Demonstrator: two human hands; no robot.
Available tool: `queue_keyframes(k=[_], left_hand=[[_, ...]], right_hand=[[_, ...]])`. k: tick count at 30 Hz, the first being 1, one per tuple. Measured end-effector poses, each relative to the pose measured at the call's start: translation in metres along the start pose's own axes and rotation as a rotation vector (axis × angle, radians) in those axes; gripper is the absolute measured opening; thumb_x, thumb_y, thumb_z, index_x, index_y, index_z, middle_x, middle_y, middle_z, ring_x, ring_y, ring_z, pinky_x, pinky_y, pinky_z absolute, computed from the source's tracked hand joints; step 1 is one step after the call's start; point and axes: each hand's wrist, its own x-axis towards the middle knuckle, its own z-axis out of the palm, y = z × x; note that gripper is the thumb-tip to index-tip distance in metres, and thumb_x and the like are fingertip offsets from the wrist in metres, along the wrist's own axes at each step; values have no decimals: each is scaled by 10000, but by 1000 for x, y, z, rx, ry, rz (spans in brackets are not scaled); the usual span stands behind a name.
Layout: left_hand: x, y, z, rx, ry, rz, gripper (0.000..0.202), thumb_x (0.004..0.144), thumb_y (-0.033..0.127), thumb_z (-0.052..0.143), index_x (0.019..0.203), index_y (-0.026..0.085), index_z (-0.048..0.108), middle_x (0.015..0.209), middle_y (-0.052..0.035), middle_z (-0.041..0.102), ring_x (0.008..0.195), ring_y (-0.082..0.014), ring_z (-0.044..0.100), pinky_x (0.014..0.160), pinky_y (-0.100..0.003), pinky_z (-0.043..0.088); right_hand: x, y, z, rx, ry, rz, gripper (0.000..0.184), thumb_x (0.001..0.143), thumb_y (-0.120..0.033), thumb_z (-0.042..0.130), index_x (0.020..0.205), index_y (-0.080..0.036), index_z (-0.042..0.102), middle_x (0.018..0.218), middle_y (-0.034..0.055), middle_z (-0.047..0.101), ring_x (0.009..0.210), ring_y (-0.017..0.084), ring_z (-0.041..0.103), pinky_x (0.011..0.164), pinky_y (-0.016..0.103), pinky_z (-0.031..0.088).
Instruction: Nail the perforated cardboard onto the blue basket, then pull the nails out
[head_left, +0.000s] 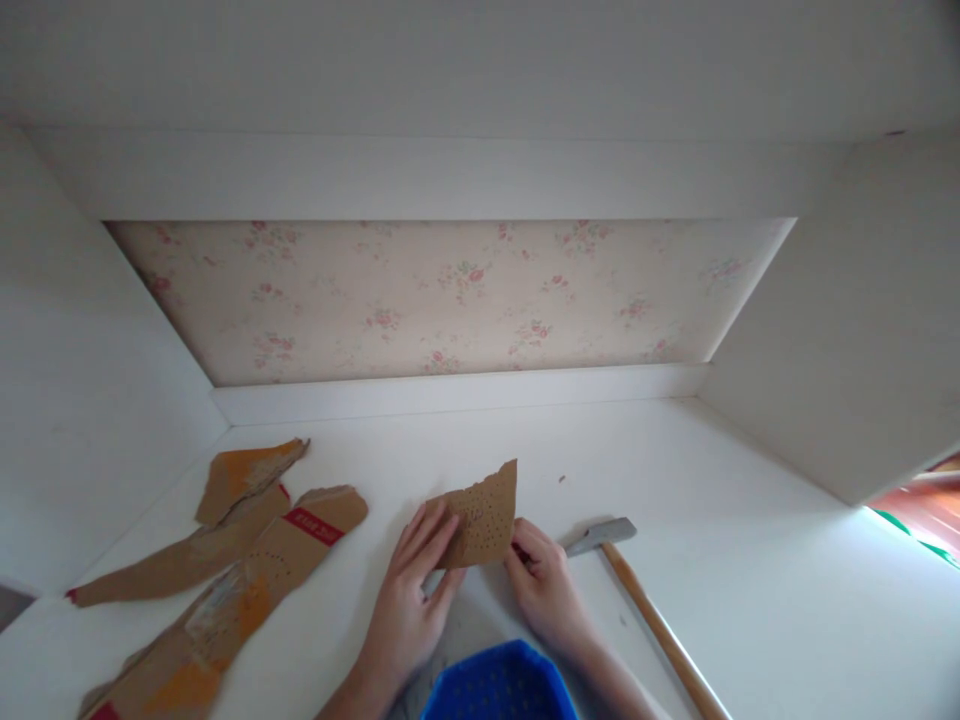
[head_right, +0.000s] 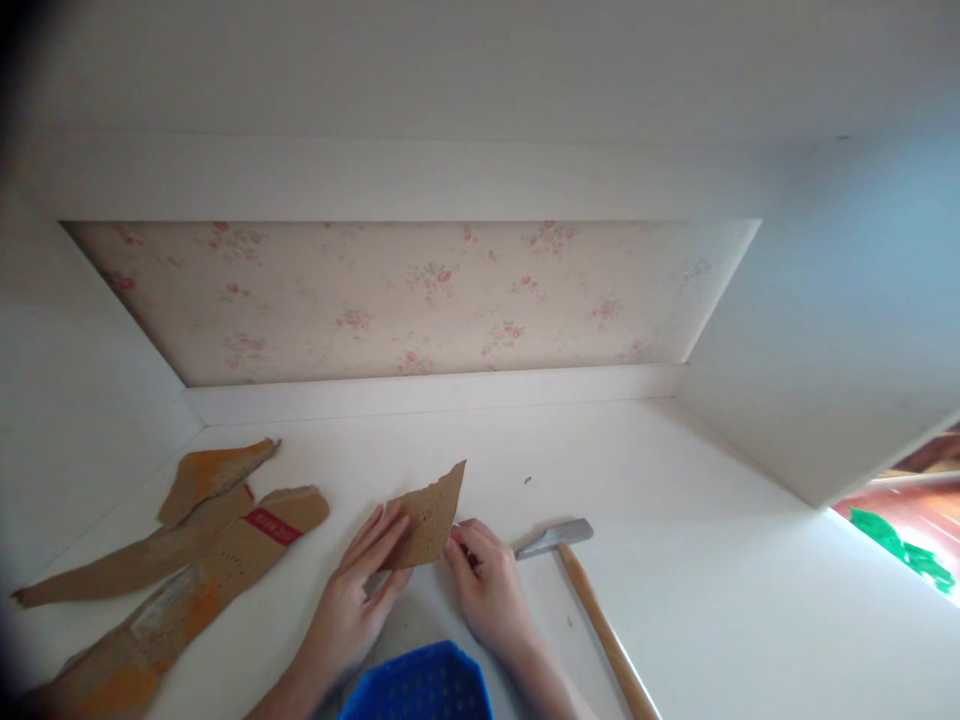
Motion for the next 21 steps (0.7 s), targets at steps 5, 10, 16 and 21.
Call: queue_keyframes(k=[5,10,16,21], left_hand=[[-3,2,1,14,-31,73,397,928,282,525,1312,356,595,1418,-22,555,1285,-235,541,1097,-424,430],[-5,2,7,87,-9,206,432,926,236,529,1334,371,568,1430,-30,544,1283,-248,543,1064,-416,469],[-6,10,4,101,-22,215,448,895,260,594,1328,374,583,1416,-53,559,1270,-282,540,1063,-457,461],[-6,23,-3,-133,28,-16,270,886,331,600,1130,286,707,1200,-99,664,1120,-270,616,961,-400,526]], right_hand=[[-1,0,2,6,-3,7,270,973,-299,493,781,-214,663,781,33,645,731,177,608,661,260,463],[-1,2,3,30,23,-5,201,940,-197,504,830,-214,671,893,48,651,841,186,622,728,257,488],[0,9,3,44,43,-24,231,906,-131,517,903,-235,723,1020,67,653,1009,208,626,855,286,508],[-1,12,4,23,23,-50,226,910,-139,532,832,-240,718,1048,66,635,1004,207,636,878,306,518]])
